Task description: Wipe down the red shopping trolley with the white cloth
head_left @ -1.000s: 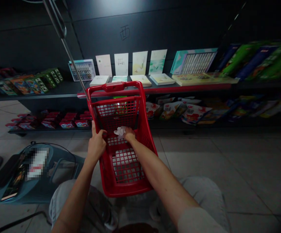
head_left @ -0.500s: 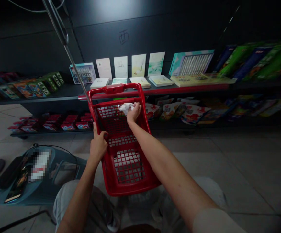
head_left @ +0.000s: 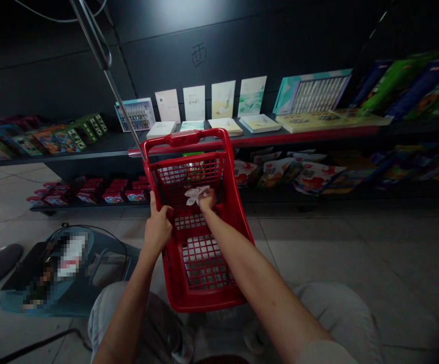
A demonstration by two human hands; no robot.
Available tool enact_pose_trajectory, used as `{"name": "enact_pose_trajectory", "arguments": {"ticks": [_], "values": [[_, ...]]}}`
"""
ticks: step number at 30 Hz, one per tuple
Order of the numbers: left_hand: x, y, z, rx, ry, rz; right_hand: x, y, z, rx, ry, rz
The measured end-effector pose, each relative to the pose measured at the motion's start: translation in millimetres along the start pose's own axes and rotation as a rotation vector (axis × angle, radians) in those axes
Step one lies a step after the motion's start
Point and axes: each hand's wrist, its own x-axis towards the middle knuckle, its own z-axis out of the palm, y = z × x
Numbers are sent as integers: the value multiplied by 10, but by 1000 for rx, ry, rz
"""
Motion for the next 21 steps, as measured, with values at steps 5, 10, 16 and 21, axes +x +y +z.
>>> {"name": "enact_pose_trajectory", "arguments": {"ticks": [5,10,16,21], "values": [[-17,24,-13,-22,-18,-17,372,-609,-229,147,214,17],[-36,34,-7,-52,-26,-21,417,-1163,-595,285,417,-337],[-22,23,21,-55,-21,-51,274,-1350,-698,-88,113,-672],[-19,-13,31,-77,-6,-57,154,-1022,-812,-375,71,-715]]}}
